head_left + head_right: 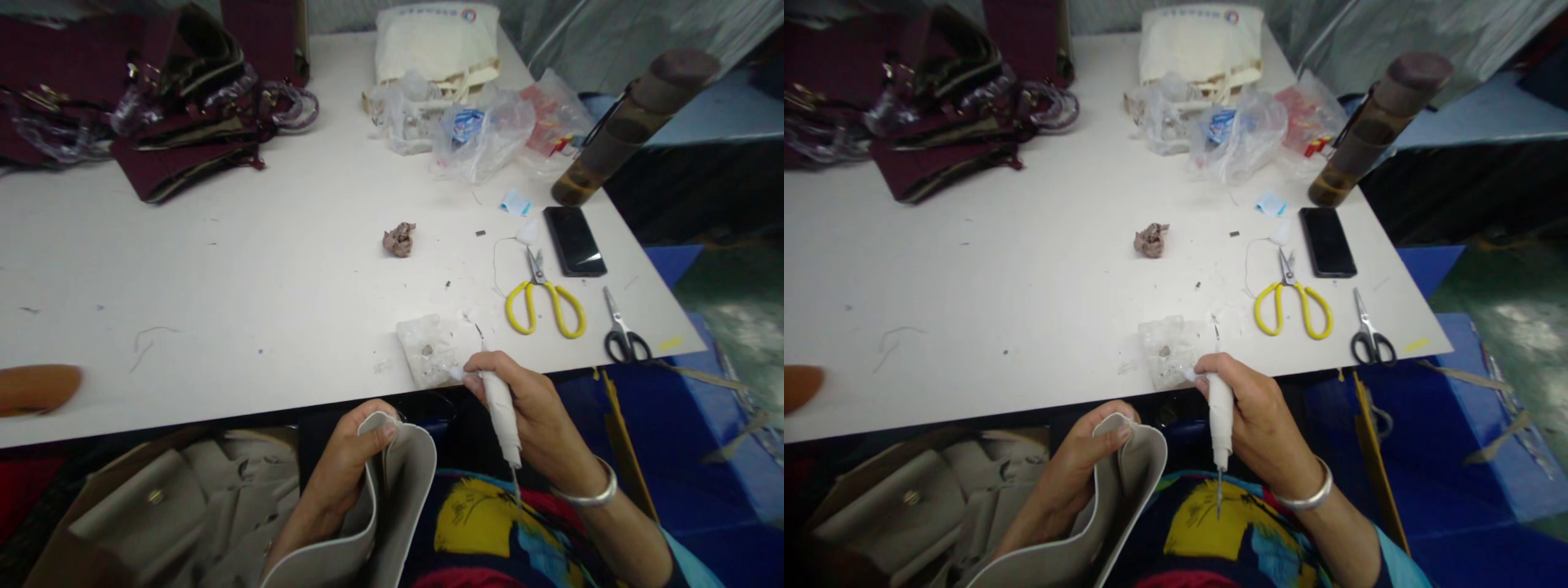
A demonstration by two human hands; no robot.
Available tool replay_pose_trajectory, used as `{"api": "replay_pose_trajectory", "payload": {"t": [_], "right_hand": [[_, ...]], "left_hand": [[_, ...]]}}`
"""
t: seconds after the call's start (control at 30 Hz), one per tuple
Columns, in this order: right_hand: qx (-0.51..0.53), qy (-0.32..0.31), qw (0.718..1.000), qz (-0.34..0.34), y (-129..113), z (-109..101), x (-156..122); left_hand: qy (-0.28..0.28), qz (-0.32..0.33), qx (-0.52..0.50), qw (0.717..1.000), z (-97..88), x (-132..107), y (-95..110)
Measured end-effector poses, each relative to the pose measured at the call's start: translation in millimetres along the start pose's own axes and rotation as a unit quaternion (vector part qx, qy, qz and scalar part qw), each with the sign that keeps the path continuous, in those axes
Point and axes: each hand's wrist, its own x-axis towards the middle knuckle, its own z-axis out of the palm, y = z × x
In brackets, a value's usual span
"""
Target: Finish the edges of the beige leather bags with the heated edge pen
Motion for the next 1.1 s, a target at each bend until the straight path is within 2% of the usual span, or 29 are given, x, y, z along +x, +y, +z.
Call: {"api": "replay_pose_trajectory", "payload": {"t": [0.3,0.83,1.1], "right_hand": [[-0.007,-0.056,0.998,0.031,-15.6,-8.1,11.2],[-0.056,-0.053,0.997,-0.006,-27.7,-12.3,16.7],[-0.045,-0.048,0.998,-0.007,-26.1,-11.9,16.9]], "left_hand": [[0.003,0.007,-0.005,1.000,-3.1,0.4,-1.2],[-0.005,0.015,0.014,1.000,-4.0,-2.9,2.1],[-0.011,0.012,0.006,1.000,-3.5,-2.9,2.0]]}}
